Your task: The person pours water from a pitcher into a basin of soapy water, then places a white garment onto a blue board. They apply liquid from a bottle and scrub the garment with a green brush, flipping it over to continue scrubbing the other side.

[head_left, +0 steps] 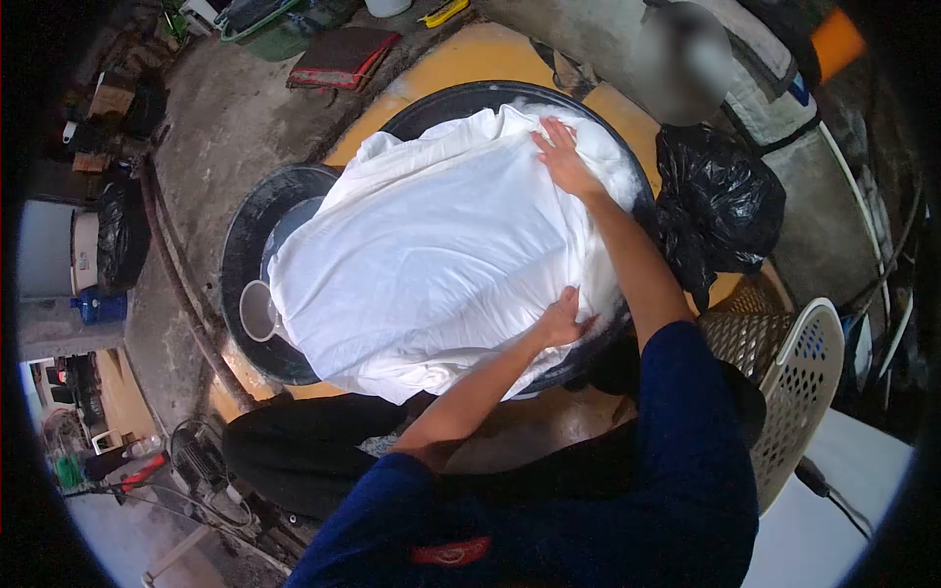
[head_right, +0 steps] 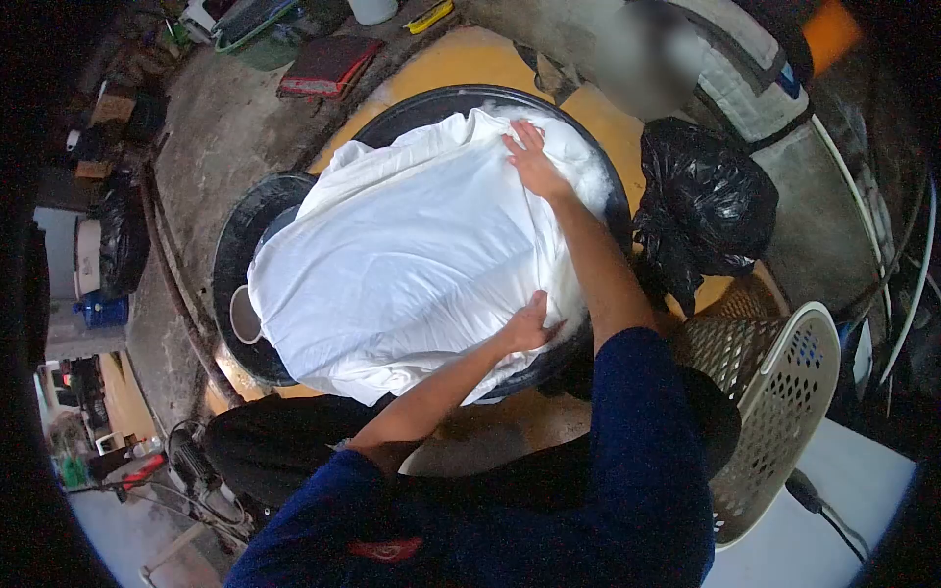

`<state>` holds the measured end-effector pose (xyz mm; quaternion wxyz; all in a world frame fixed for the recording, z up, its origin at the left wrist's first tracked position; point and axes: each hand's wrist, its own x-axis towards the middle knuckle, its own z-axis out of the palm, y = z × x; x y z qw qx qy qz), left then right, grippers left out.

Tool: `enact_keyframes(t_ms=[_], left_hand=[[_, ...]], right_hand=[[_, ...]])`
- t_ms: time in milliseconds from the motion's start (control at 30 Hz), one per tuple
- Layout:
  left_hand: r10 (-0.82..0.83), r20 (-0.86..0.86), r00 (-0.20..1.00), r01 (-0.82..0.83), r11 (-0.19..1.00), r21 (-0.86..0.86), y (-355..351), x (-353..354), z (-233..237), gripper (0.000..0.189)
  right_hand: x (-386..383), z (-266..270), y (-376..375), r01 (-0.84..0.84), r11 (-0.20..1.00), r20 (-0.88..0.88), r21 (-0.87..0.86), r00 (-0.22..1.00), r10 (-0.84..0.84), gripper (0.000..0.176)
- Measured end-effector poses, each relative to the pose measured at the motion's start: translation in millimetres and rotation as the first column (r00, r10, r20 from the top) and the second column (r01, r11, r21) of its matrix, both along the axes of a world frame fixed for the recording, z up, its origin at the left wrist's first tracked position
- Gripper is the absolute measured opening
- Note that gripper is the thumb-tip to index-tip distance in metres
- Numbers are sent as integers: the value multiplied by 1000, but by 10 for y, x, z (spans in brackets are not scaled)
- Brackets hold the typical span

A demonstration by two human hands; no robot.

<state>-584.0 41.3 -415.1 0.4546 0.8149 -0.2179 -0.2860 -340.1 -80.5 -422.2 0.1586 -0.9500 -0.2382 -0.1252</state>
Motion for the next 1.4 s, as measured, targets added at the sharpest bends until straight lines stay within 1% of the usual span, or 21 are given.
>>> enact_keyframes(t_ms=[100, 200, 300, 400, 500, 533, 633, 667, 767, 800, 867, 933, 967, 1000, 1033, 1067, 1100, 1200, 1300, 1333, 1400], left_hand=[[-65, 129, 990, 71, 997, -43, 35, -50, -104, 58], [-206, 480, 853, 60, 951, 302, 361, -160, 484, 57], [-126, 399, 908, -81, 883, 462, 731, -155, 758, 60], [-67, -72, 995, 97, 782, 616, 962, -98, 738, 65], [-114, -95, 989, 145, 885, 443, 1011, -289, -177, 71], [-96, -219, 971, 188, 875, 446, 980, -190, 302, 73], [-235, -252, 939, 320, 868, 380, 949, -87, 610, 73], [-158, -306, 939, 271, 887, 374, 937, -112, 399, 70], [-417, -73, 906, 422, 875, 240, 1237, 73, 639, 58], [-374, 116, 920, 345, 914, 213, 1452, 153, 743, 43], [-113, 66, 991, 73, 896, 439, 1887, 639, 1792, 30], [113, 438, 892, -335, 815, 472, 2696, 1038, 1752, 22], [202, 570, 796, -504, 742, 441, 3221, 1280, 1691, 19], [252, 701, 667, -595, 746, 299, 3719, 1409, 1640, 20], [356, 541, 762, -575, 757, 311, 4274, 1522, 1464, 21], [600, 226, 768, -640, 698, 322, 4468, 1466, 1452, 23], [758, -119, 641, -683, 634, 363, 4591, 1407, 1436, 24], [602, -637, 481, -782, 623, -2, 4920, 1387, 756, 27], [555, -566, 610, -756, 621, -207, 4488, 1302, 1158, 25], [607, -549, 575, -798, 565, -212, 4446, 1321, 1159, 18], [598, -313, 738, -655, 746, -120, 4592, 1420, 1066, 16]], right_hand=[[24, -41, 40, 46, 999, 86, -2, 995, -45, 37], [-30, 332, 329, 184, 971, 9, -151, 983, -185, 27], [96, 307, 804, 46, 903, -346, 427, 931, 116, 20], [87, 415, 1298, -103, 904, -501, 415, 804, 322, 25], [93, 468, 1507, -58, 993, -497, 107, 861, 103, 33], [138, 462, 1550, -39, 996, -525, 79, 848, 75, 38], [152, 487, 1606, 2, 998, -487, 55, 873, 25, 39], [156, 521, 1623, 3, 999, -486, 46, 874, 20, 39], [141, 478, 1599, 9, 999, -432, 32, 902, 5, 41], [100, 474, 1596, 25, 999, -377, 44, 926, -7, 41], [-29, 526, 1664, 50, 990, -164, 134, 986, -28, 42], [-350, 737, 1853, -14, 929, -88, 370, 995, 50, 38], [-646, 818, 2031, -157, 856, 103, 493, 987, 122, 33], [-1001, 1019, 2204, -206, 827, 41, 524, 975, 216, 29], [-1370, 1381, 2327, -237, 841, -169, 487, 919, 357, 28], [-1670, 1413, 2494, -390, 796, -76, 463, 877, 474, 29], [-1963, 1425, 2659, -498, 760, -22, 418, 830, 557, 32], [-2574, 1560, 2950, -567, 752, -31, 336, 791, 611, 39], [-2935, 1461, 3064, -514, 820, -83, 251, 832, 548, 39], [-2986, 1397, 3072, -496, 847, -73, 193, 853, 516, 38], [-3046, 1296, 3050, -458, 876, -80, 152, 877, 473, 39]])
